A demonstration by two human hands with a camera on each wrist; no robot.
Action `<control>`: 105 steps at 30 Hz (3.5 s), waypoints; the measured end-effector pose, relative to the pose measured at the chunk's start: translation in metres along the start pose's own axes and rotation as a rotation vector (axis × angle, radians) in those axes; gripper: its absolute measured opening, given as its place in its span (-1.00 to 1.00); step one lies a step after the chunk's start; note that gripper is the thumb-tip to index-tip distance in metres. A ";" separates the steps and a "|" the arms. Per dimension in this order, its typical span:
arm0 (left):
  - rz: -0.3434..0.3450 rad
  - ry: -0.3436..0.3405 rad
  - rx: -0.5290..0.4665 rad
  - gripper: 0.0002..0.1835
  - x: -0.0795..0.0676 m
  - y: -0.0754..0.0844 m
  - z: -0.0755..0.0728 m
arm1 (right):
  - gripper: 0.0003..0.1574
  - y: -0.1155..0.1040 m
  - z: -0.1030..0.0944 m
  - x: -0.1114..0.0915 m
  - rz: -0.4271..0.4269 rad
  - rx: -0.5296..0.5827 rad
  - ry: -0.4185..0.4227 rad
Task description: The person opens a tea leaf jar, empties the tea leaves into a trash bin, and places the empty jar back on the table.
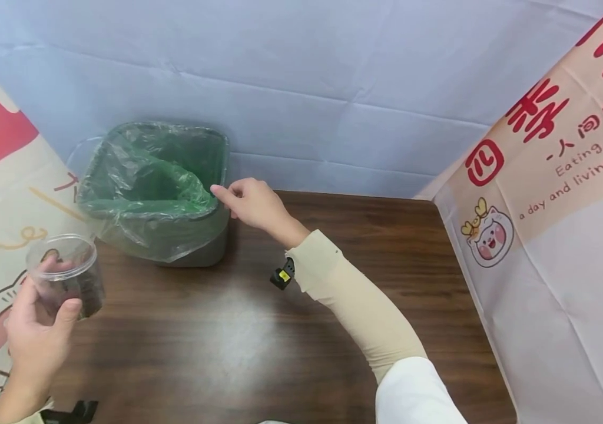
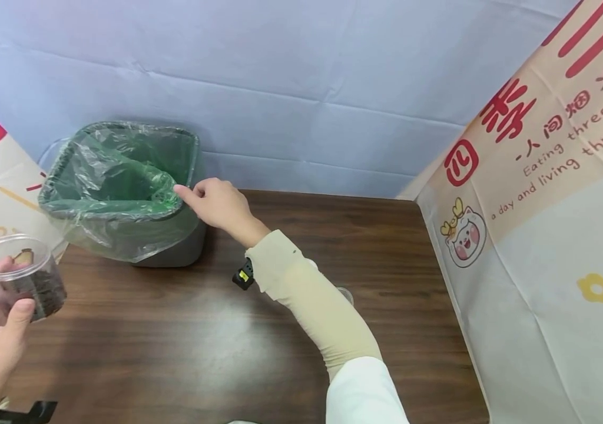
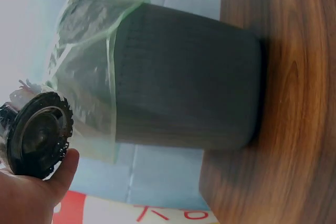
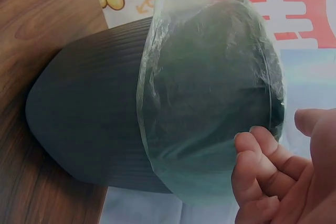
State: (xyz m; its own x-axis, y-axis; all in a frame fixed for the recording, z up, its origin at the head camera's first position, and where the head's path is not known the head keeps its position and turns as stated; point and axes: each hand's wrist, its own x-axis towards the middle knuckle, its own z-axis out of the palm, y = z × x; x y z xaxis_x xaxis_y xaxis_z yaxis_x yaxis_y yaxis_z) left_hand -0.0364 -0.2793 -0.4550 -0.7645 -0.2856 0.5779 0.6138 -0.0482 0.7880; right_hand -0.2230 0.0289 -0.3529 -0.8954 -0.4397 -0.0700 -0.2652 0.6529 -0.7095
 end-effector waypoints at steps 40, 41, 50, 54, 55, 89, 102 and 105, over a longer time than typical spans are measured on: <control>-0.067 -0.181 0.799 -0.23 0.129 0.027 -0.018 | -0.39 0.001 0.008 0.004 0.084 0.177 -0.092; -0.067 -0.209 0.828 -0.21 0.133 0.027 -0.016 | -0.40 0.001 0.008 0.004 0.086 0.172 -0.089; 0.040 -0.386 0.921 -0.08 0.166 0.024 0.001 | -0.39 -0.001 0.009 0.002 0.100 0.183 -0.085; 0.019 -0.437 0.979 -0.12 0.176 0.023 0.003 | -0.39 -0.003 0.011 0.003 0.101 0.177 -0.081; 0.010 -0.456 0.990 -0.12 0.179 0.021 0.005 | -0.39 -0.002 0.011 0.003 0.105 0.177 -0.078; 0.370 -0.732 1.236 0.04 0.225 -0.003 0.033 | -0.37 0.000 0.016 0.002 0.102 0.175 -0.053; 0.656 -0.738 1.111 0.00 0.229 -0.008 0.031 | -0.37 -0.002 0.015 0.003 0.088 0.163 -0.040; 0.690 -0.728 1.095 -0.02 0.230 -0.009 0.031 | -0.37 -0.002 0.015 0.003 0.087 0.165 -0.046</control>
State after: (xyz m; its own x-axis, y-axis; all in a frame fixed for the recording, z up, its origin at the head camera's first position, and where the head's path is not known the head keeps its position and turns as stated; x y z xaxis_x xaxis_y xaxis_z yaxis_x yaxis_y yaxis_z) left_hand -0.2238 -0.3144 -0.3224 -0.5227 0.5941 0.6114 0.6901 0.7160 -0.1057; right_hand -0.2198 0.0171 -0.3626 -0.8941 -0.4162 -0.1652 -0.1219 0.5813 -0.8045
